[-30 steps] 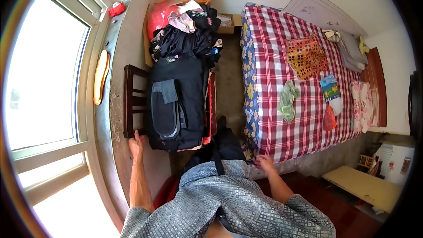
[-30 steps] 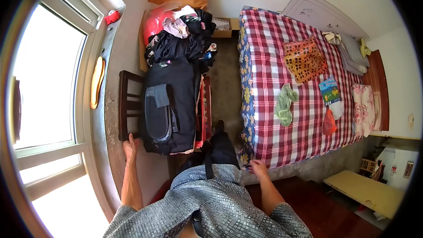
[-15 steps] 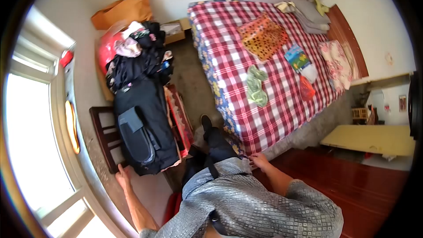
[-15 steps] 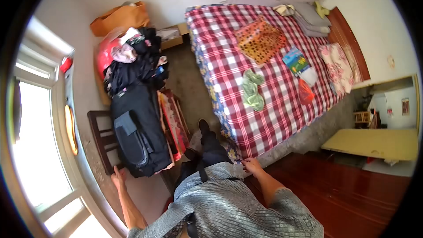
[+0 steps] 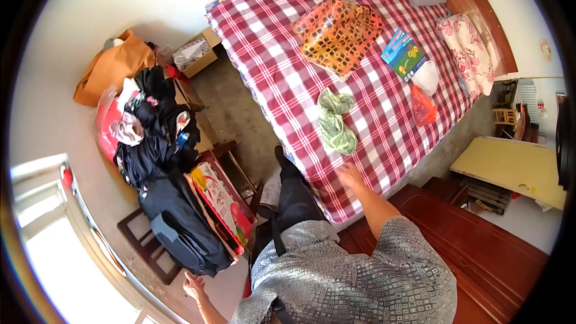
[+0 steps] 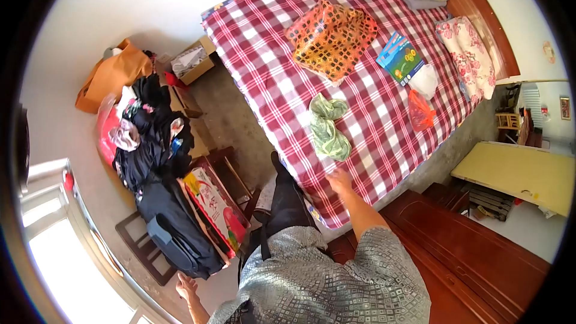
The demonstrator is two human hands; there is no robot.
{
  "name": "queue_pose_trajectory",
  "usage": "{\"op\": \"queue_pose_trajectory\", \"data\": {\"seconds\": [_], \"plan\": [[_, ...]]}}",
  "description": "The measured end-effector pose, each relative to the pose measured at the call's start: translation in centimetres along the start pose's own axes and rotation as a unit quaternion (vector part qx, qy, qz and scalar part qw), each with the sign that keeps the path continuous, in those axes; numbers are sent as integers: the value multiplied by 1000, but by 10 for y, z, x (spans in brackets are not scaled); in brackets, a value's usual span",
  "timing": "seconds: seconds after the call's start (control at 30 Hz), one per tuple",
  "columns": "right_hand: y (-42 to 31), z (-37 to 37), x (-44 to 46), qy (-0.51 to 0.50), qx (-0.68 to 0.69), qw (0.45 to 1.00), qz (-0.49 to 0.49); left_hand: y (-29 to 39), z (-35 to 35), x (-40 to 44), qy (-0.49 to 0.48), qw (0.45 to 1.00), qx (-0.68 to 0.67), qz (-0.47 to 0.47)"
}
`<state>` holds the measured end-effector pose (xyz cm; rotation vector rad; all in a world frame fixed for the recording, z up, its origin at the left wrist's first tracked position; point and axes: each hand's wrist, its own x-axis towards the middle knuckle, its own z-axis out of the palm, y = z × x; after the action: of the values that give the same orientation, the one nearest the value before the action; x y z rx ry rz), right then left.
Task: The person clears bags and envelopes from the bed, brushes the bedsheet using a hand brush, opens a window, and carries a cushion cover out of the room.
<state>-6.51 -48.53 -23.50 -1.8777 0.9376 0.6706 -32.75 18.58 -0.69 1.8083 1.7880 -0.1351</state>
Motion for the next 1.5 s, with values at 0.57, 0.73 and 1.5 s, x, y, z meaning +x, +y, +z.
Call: {"op": "queue_pose_trajectory", "data": {"seconds": [0.57,0.73,1.5], "plan": [[-252,83,38,-239,58,962,-121,217,114,-144,-170,975,-42,138],[-325,106,-120,-548,2,773,-318,310,128,-176,-227,811,117,527],[-283,95,-106,-407,90,894,-166,240,-22,-71,-132,836,-531,31]]}}
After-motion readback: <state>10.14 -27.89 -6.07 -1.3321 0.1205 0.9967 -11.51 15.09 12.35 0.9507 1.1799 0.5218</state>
